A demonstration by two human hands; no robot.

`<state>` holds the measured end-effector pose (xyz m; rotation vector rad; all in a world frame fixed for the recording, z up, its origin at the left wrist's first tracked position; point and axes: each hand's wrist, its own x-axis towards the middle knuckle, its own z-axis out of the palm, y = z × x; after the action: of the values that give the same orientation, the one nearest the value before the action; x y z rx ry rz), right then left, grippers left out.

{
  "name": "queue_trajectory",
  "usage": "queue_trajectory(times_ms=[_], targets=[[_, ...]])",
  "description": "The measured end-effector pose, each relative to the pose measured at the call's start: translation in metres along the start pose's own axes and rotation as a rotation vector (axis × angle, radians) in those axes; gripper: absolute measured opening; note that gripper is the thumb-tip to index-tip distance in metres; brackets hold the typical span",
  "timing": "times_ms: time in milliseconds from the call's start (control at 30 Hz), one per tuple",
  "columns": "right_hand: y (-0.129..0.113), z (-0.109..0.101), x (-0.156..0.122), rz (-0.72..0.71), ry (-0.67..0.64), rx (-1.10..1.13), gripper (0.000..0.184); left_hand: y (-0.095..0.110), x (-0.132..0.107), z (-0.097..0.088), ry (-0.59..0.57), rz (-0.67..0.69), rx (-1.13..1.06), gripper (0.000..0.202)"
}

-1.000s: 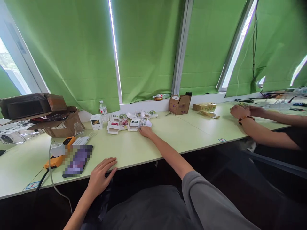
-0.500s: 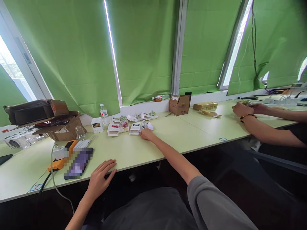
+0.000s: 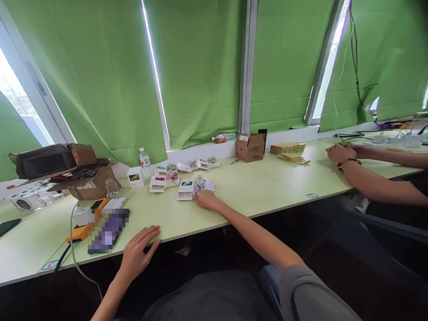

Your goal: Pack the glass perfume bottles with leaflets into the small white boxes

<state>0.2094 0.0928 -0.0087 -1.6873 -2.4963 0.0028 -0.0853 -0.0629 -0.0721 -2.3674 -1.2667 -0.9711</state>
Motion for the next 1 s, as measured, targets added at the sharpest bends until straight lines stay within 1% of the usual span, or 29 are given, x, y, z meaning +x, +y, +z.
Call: queue_trajectory(times_ms=[133,200,267,400,467,567,667,733,800,900,1000], targets=[[-0.016,0.005,-0.013,-0.039,0.027,-0.005,0.036,0.0,0.0,0.002,0.009,-0.017,0.002,0.027],[-0.025,0.007,-0.02,-0.058,0.039,-0.007,0.035,0.003,0.001,0.002,0.005,-0.057,-0.016,0.025],[-0.033,0.009,-0.026,-0.082,0.045,-0.005,0.035,0.007,0.005,0.001,-0.005,-0.125,-0.032,0.022],[-0.047,0.011,-0.038,-0.133,0.054,-0.004,0.032,0.015,0.022,-0.006,-0.068,-0.281,-0.064,0.026],[-0.053,0.011,-0.045,-0.157,0.06,-0.003,0.031,0.015,0.037,-0.006,-0.054,-0.337,-0.112,0.032],[-0.062,0.01,-0.055,-0.201,0.081,-0.005,0.031,0.011,0.06,0.006,-0.01,-0.351,-0.212,0.037],[-0.07,0.009,-0.061,-0.228,0.072,-0.013,0.03,0.0,0.078,0.029,-0.006,-0.367,-0.258,0.043],[-0.074,0.007,-0.063,-0.24,0.068,-0.01,0.029,-0.007,0.082,0.044,-0.003,-0.396,-0.253,0.052],[-0.077,0.004,-0.065,-0.247,0.069,0.001,0.029,-0.011,0.08,0.053,-0.025,-0.416,-0.212,0.061],[-0.078,-0.001,-0.067,-0.248,0.06,0.031,0.03,-0.009,0.072,0.053,-0.103,-0.395,-0.153,0.069],[-0.079,-0.005,-0.068,-0.236,0.032,0.057,0.031,0.001,0.068,0.045,-0.112,-0.327,-0.103,0.069]])
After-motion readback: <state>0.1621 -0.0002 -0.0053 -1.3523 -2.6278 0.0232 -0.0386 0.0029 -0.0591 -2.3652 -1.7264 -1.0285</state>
